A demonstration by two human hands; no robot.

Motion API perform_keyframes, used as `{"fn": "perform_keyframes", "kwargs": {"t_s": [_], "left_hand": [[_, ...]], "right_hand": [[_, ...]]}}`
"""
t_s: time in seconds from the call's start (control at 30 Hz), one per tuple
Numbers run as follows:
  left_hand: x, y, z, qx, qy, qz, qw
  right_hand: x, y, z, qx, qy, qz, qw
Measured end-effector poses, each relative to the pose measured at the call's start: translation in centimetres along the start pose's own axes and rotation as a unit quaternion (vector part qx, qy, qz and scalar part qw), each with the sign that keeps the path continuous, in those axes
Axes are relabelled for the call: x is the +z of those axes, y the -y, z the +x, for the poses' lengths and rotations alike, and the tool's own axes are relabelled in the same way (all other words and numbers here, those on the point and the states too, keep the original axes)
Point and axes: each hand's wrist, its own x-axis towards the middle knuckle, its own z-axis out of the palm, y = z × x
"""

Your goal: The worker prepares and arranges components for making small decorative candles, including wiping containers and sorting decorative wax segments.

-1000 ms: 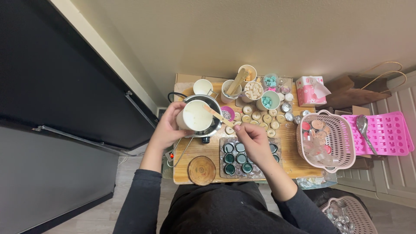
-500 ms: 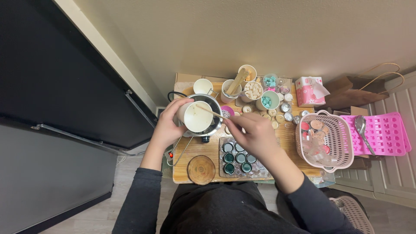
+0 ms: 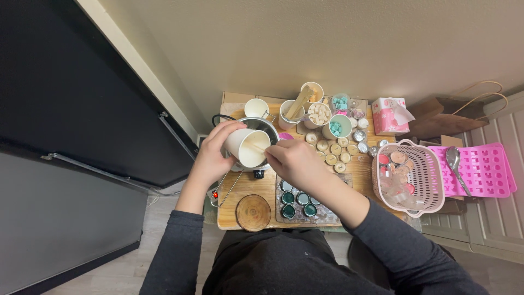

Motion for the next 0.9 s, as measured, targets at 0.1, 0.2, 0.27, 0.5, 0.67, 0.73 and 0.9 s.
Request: {"fn": "perform_keyframes", "kwargs": {"t_s": [0.1, 0.2, 0.27, 0.5, 0.67, 0.73, 0.9], "left_hand": [[0.1, 0.6, -0.1, 0.023, -0.008, 0.012, 1.000], [0.1, 0.5, -0.3, 0.012, -0.004, 0.005, 1.000], [0.2, 0.5, -0.5, 0.009, -0.009, -0.004, 1.000], [0.6, 0.5, -1.0, -0.036, -0.021, -0.078, 0.996], [1.5, 0.9, -1.4, -0.052, -0.020, -0.110, 0.992], [1.7, 0.5, -1.4, -0.047, -0.021, -0.136, 0.989], [1.9, -0.3, -1.5, -0.081, -0.028, -0.089, 0.992]], "right_hand": [[0.0, 0.1, -0.1, 0.018, -0.001, 0.047, 0.999], [-0.2, -0.3, 0.0, 0.057, 0.014, 0.068, 0.996], [-0.6, -0.1, -0.1, 0.059, 0.014, 0.083, 0.995], [-1.6, 1.5, 0.1, 0.188, 0.024, 0.156, 0.969], [-0.8, 2.4, 0.0, 0.074, -0.067, 0.083, 0.992], [-0.3, 2.8, 0.0, 0.002, -0.099, 0.050, 0.994], [0.1, 3.7, 0.4, -0.028, -0.060, -0.032, 0.997]]}}
